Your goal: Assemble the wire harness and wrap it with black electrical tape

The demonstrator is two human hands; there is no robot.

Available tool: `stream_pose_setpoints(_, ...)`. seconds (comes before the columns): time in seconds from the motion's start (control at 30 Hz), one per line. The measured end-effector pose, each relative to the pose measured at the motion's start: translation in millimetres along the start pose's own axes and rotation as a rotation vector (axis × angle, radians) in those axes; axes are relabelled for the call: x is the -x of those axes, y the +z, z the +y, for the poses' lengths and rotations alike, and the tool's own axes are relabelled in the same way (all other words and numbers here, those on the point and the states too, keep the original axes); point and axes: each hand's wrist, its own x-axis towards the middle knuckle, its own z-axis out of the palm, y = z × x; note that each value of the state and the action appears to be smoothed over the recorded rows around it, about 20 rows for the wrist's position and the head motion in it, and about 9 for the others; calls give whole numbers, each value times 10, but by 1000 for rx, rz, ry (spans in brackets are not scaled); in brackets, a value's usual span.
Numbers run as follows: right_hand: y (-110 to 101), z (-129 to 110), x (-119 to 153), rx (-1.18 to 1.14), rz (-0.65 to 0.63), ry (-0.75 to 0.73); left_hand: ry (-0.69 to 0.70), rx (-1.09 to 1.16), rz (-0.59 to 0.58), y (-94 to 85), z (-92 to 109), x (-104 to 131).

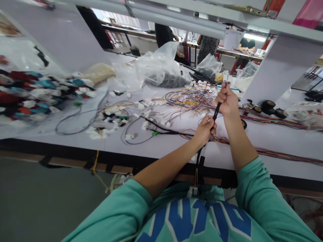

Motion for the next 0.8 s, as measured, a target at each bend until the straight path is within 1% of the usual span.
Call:
stream_pose_setpoints(0.13,-44,126,-58,-51,44,24,-29,17,7,-27,-36,-2)
stream_pose_setpoints(0.23,-5,199,-80,-103,77,55,-61,29,48,-43,-40,-37)
stream_pose_setpoints(0.3,33,218,-68,-110,77,71,-87,45,78,-51,-36,-60)
stream_pose_setpoints(0.37,35,207,-28,-51,49,82,-115,69,96,-57,-29,-75)
stream_pose_setpoints(0.43,-49,164,37,108,9,104,-138,91,107,-61,-21,-81)
stream_pose_setpoints(0.47,-132,132,79,247,-10,124,-145,100,110,-63,-17,-81)
stream_pose_setpoints(0.57,-519,23,250,770,-44,215,-158,115,119,-65,-11,-78)
stream_pose_setpoints(0.6,-668,-9,324,852,-43,243,-161,118,120,-65,-10,-76)
stream_pose_setpoints(0.67,-933,-47,494,945,-63,259,-163,119,121,-62,-9,-75)
stream_pose_setpoints(0.73,-1093,-42,679,1164,-203,284,-163,117,124,-58,-8,-75)
stream_pose_setpoints(0.8,-1117,0,845,1308,-324,280,-159,113,128,-55,-8,-76)
